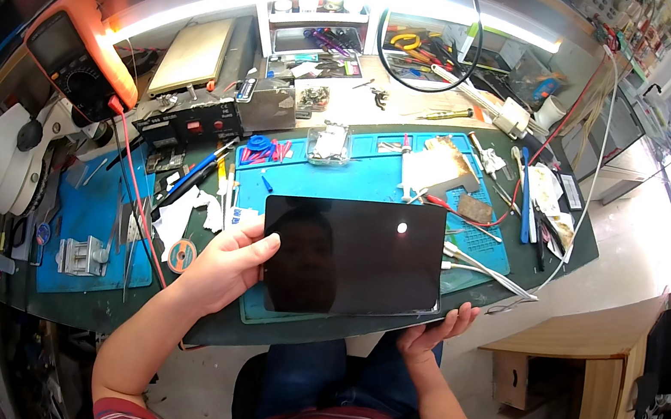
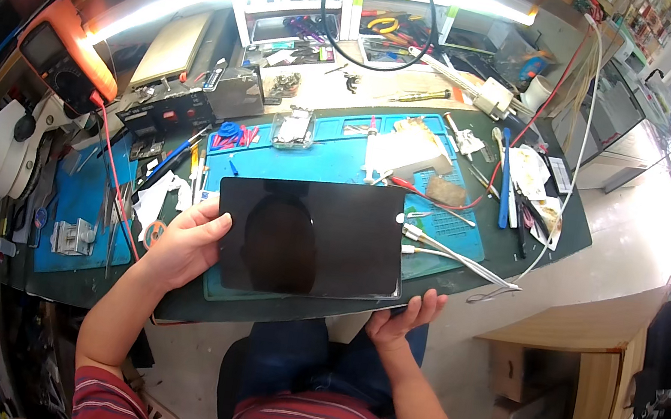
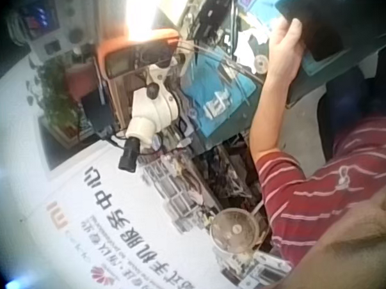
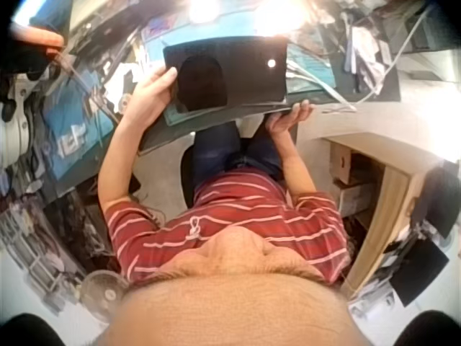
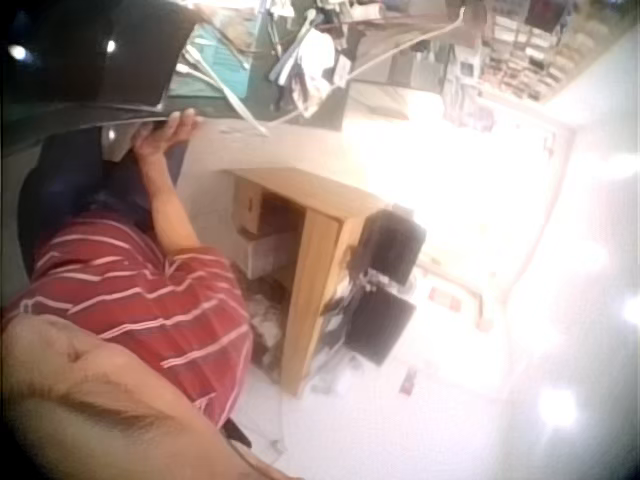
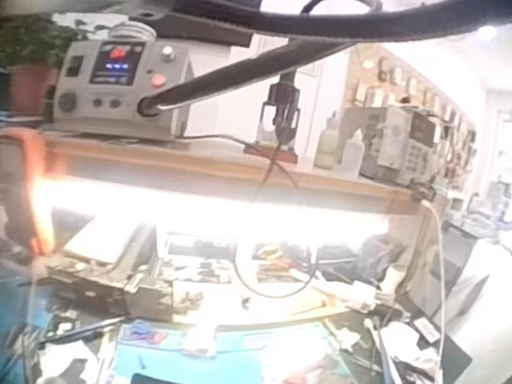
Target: The person reassembles a tablet by aligning and attaching the screen assembly to the main body, then connects a charging cable to test the device. The person repeatedly opens and closes the tablet to check the hinge and alignment.
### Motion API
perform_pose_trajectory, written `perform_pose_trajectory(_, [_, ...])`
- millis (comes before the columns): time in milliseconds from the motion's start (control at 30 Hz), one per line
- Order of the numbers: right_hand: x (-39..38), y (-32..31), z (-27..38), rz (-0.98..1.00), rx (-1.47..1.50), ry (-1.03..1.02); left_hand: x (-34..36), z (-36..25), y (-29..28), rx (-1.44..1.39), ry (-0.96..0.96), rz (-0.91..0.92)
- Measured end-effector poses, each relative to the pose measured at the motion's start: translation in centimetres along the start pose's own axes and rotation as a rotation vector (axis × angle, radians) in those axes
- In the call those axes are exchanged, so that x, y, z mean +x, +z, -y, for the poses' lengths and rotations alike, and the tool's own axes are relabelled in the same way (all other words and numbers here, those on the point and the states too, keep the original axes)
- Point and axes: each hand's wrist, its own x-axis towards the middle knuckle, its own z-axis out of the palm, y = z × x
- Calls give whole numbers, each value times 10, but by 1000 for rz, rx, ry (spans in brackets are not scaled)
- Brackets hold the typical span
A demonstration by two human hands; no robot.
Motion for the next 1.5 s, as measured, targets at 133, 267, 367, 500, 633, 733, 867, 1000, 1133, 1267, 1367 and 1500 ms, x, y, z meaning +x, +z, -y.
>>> perform_pose_trajectory(133, [-1, -1, 0, 9, -22, 3, 1, 0, 4, 5, 14, -47])
perform_pose_trajectory(267, [-1, -2, 2, 5, -18, 13, 2, 3, -6, 48, 15, -37])
perform_pose_trajectory(367, [11, -12, 9, 33, 8, 50, 1, 5, -10, 72, 9, -67])
perform_pose_trajectory(500, [54, -46, 20, 57, 166, 170, 1, 2, -3, 65, 21, -73])
perform_pose_trajectory(633, [131, -58, 31, 188, 423, 327, 0, -3, 10, 21, 61, -73])
perform_pose_trajectory(733, [164, -47, 31, 317, 581, 421, -1, -2, 5, 32, 119, -83])
perform_pose_trajectory(867, [180, -34, 31, 446, 695, 519, -1, -8, 9, 16, 158, -73])
perform_pose_trajectory(1000, [187, -24, 35, 541, 929, 667, -3, -8, 7, 2, 200, -104])
perform_pose_trajectory(1133, [193, -18, 30, 623, 1107, 767, -6, -10, 7, 21, 232, -152])
perform_pose_trajectory(1267, [205, -15, 27, 683, 1243, 856, -4, -7, 7, 3, 247, -183])
perform_pose_trajectory(1367, [203, -11, 17, 689, 1255, 865, -2, -7, 9, -8, 229, -187])
perform_pose_trajectory(1500, [193, -4, 13, 661, 1223, 868, -6, -5, 14, 9, 241, -159])
